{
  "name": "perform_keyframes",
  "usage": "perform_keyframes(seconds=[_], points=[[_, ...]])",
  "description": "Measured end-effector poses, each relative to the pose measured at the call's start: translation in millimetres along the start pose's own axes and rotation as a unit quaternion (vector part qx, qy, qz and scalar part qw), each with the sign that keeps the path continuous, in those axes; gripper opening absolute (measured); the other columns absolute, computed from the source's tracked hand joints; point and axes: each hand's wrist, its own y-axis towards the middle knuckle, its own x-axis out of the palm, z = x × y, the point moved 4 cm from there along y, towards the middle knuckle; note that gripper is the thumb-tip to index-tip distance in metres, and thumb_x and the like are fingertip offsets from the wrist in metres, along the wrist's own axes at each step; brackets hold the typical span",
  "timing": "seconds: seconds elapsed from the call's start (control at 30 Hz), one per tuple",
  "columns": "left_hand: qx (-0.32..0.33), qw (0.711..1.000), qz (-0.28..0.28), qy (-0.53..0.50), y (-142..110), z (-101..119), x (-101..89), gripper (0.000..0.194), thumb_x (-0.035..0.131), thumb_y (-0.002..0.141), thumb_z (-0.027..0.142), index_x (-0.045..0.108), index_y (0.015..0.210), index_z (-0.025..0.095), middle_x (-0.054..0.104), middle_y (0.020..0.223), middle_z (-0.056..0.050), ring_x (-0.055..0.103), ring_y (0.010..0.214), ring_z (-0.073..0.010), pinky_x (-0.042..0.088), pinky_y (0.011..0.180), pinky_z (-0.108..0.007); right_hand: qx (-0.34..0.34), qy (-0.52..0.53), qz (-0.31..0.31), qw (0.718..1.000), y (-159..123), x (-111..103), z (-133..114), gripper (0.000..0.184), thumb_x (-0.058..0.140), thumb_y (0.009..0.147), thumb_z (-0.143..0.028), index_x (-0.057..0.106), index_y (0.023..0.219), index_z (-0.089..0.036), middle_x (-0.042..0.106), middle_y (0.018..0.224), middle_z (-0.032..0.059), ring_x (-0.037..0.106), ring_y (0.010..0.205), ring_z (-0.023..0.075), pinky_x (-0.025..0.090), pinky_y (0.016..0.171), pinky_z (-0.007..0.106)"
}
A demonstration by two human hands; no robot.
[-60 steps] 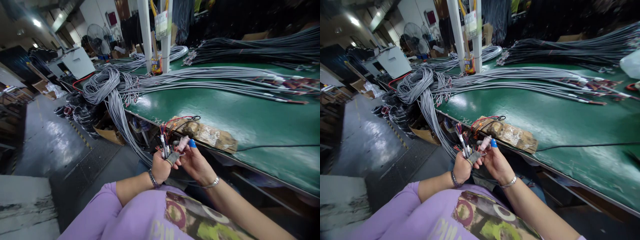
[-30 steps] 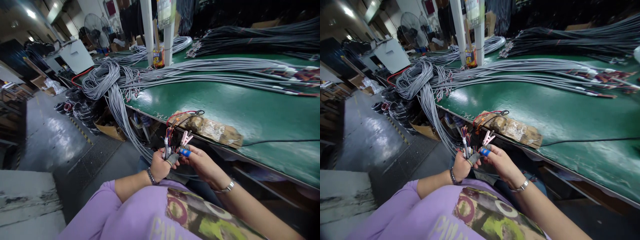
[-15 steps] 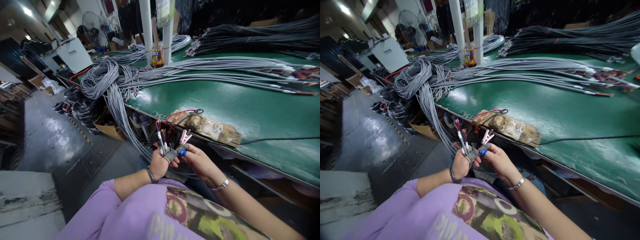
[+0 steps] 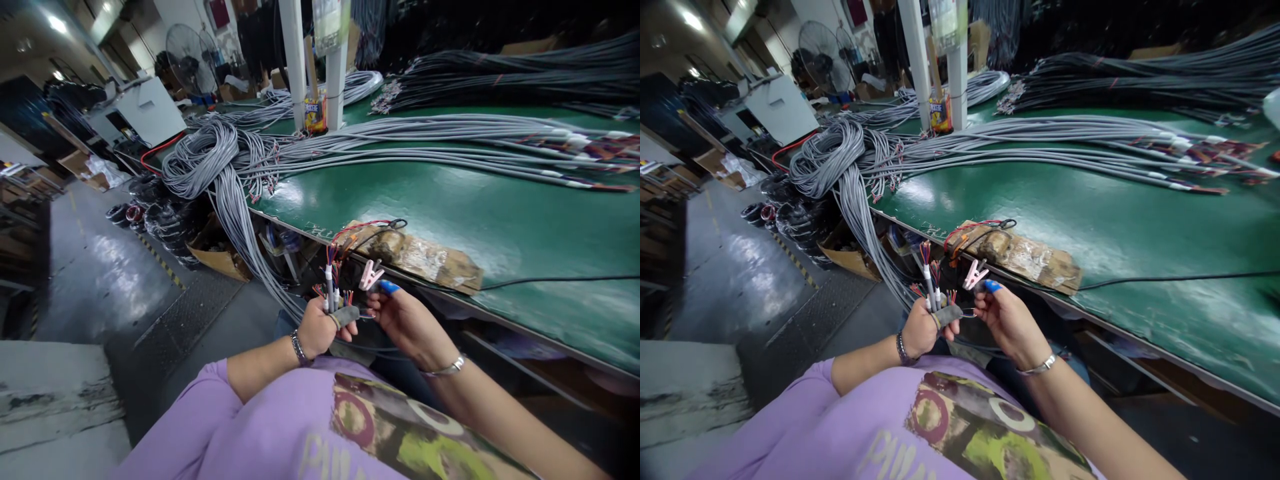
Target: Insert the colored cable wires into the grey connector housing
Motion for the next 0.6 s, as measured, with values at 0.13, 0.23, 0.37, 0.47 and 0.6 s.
perform_keyframes(seconds=[0.13, 0.23, 0.37, 0.47, 0.6], points=[[0.003, 0.999, -0.001, -0.037, 3.7, 2.7, 0.2, 0.043, 0.075, 0.066, 0.051, 0.057, 0.061, 0.012, 0.059, 0.051, -0.001, 0.049, 0.035, -0.0075, 0.035, 0.036, -0.019, 0.039, -0.014, -0.043, 0.998, 5.4, 3.8, -4.0, 0.037, 0.064, 0.078, -0.059, 0.065, 0.077, -0.022, 0.063, 0.071, 0.0027, 0.055, 0.059, 0.0138, 0.048, 0.055, 0.027], [0.009, 0.999, -0.006, -0.042, 5.9, 6.9, 3.1, 0.043, 0.075, 0.067, 0.051, 0.057, 0.06, 0.012, 0.058, 0.05, -0.001, 0.049, 0.034, -0.0075, 0.035, 0.035, -0.019, 0.014, -0.049, -0.099, 0.994, 4.1, 14.5, -10.1, 0.038, 0.066, 0.076, -0.059, 0.066, 0.079, -0.021, 0.061, 0.068, 0.0016, 0.052, 0.059, 0.0136, 0.045, 0.056, 0.027], [0.008, 0.999, -0.004, -0.032, 8.0, 6.7, 5.2, 0.044, 0.074, 0.066, 0.052, 0.058, 0.062, 0.012, 0.059, 0.05, -0.001, 0.047, 0.034, -0.0072, 0.036, 0.035, -0.019, -0.017, -0.083, -0.11, 0.99, -3.9, 20.6, -12.3, 0.038, 0.073, 0.071, -0.056, 0.067, 0.076, -0.019, 0.061, 0.068, 0.0021, 0.051, 0.06, 0.0141, 0.043, 0.059, 0.029], [-0.004, 1.0, -0.008, -0.012, 7.4, 3.0, 5.7, 0.045, 0.074, 0.065, 0.054, 0.059, 0.064, 0.012, 0.058, 0.05, 0.0, 0.047, 0.035, -0.0072, 0.036, 0.036, -0.019, 0.01, -0.082, -0.117, 0.99, -11.3, 21.5, -7.0, 0.035, 0.079, 0.067, -0.049, 0.068, 0.079, -0.018, 0.065, 0.072, 0.0034, 0.055, 0.061, 0.0156, 0.044, 0.059, 0.031], [-0.01, 0.999, -0.02, 0.027, 5.3, 0.4, 5.6, 0.046, 0.073, 0.066, 0.056, 0.059, 0.063, 0.012, 0.058, 0.051, -0.001, 0.048, 0.036, -0.0073, 0.036, 0.037, -0.019, 0.004, -0.091, -0.093, 0.991, -15.9, 22.1, -4.5, 0.032, 0.084, 0.061, -0.034, 0.066, 0.082, -0.018, 0.067, 0.072, 0.0021, 0.056, 0.058, 0.014, 0.044, 0.056, 0.029]])
